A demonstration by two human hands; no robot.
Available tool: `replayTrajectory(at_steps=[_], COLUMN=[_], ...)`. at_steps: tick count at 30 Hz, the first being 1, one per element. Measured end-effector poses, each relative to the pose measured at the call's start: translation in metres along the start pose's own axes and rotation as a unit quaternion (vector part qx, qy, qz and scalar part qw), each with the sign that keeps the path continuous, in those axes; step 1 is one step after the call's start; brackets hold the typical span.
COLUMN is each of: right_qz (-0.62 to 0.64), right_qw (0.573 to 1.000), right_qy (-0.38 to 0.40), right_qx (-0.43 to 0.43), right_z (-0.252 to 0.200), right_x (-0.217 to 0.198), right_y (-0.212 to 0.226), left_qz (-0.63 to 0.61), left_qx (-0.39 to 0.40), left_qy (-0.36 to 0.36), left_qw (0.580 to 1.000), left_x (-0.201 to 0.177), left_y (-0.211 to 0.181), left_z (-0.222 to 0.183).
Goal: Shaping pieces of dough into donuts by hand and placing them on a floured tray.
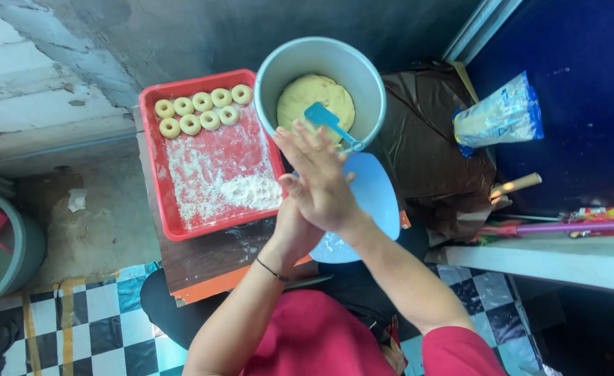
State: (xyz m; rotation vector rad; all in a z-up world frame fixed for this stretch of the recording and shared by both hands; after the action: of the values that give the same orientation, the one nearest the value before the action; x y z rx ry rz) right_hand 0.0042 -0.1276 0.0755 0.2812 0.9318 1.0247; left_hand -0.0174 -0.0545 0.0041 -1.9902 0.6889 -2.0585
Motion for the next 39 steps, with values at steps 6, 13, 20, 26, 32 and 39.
replayTrajectory(at_steps=[6,13,20,26,32,39], right_qz=[0.106,0.129,0.063,0.006,0.05,-0.015], right_qw=[0.985,0.979,0.992,0.99,0.972,0.976], right_qy=[0.136,0.152,0.105,0.049,-0.131,-0.062], right_qx=[0.021,0.04,0.04,0.132,0.188,0.206], right_z=[-0.056,-0.071,-0.076,-0.059,-0.087,-0.104], right_x=[0.031,0.017,0.006,-0.006,-0.008,-0.017], right_y=[0.029,0.043,0.028,-0.003,-0.001,0.003], left_qz=[0.062,0.029,0.071,0.244,0.322,0.191], left_qx=[-0.034,0.025,-0.064,-0.057,0.048,-0.016], left_qy=[0.006,-0.023,0.066,-0.036,-0.026,-0.013], left_qw=[0.997,0.999,0.993,0.967,0.945,0.981], left_x=[0.02,0.053,0.03,0.024,0.013,0.013], left_y=[-0.038,0.001,-0.008,0.023,0.008,0.009], left_z=[-0.009,-0.029,-0.025,-0.057,-0.036,-0.023])
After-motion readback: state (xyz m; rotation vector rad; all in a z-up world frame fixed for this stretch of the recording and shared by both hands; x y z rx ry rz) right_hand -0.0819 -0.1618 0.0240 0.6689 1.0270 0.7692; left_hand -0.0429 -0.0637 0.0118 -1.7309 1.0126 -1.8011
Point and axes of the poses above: each hand's wrist, its own z-axis towards the middle knuckle, its own x-axis out of the palm, y = z × x, the point moved 2 cm from there along z, towards the middle knuckle, and after that the axes turned 6 degrees about x, right-handed, at the moved point
